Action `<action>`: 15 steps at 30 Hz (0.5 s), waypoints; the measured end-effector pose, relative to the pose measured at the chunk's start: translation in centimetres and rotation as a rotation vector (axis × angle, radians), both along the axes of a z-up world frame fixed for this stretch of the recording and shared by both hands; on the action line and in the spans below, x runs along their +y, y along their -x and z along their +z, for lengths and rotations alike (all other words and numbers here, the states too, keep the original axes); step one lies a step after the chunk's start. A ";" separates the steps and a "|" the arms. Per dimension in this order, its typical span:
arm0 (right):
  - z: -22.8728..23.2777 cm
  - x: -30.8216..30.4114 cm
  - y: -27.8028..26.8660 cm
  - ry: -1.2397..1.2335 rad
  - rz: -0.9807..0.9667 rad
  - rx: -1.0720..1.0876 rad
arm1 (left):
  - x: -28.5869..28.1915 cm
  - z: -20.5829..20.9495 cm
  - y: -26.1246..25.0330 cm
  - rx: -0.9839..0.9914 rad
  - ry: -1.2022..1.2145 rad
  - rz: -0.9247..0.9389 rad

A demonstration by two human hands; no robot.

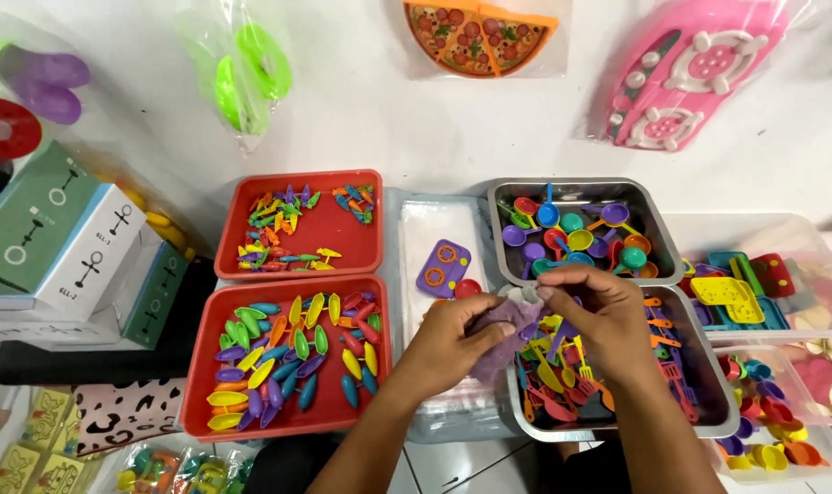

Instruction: Sorting various colorful plastic toys into trays and packing them into small fabric pouches.

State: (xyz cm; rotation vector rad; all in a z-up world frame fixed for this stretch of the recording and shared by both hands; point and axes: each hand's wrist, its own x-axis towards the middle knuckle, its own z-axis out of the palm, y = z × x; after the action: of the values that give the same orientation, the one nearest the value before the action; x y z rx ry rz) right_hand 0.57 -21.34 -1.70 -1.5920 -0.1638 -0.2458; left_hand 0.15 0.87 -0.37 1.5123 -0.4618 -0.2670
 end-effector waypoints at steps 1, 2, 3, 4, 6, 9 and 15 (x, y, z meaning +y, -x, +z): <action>0.2 0.0 0.0 -0.016 -0.026 0.014 | 0.0 -0.2 -0.1 -0.004 -0.010 0.013; 0.5 0.0 0.0 -0.030 -0.050 0.029 | -0.1 -0.5 -0.1 -0.007 -0.018 0.027; 0.5 0.1 0.1 -0.031 -0.051 0.027 | -0.1 -0.2 0.0 -0.010 -0.019 0.026; 0.5 0.2 0.2 -0.021 -0.044 0.037 | -0.1 0.2 0.1 -0.003 -0.007 0.066; 0.4 0.3 0.2 -0.012 -0.038 0.047 | -0.1 0.4 0.0 0.003 0.003 0.105; 0.1 0.0 0.2 -0.074 -0.095 0.026 | -0.3 -0.1 -0.2 0.074 0.145 0.114; 0.7 1.5 -0.1 -0.275 -0.303 -0.035 | -1.9 -1.0 -0.5 0.484 0.558 0.242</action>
State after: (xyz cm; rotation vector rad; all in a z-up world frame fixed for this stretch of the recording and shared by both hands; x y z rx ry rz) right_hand 0.62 -19.87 -1.00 -1.3350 0.0844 -0.5098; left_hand 0.68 -0.98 -1.32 0.9014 0.0415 -0.2745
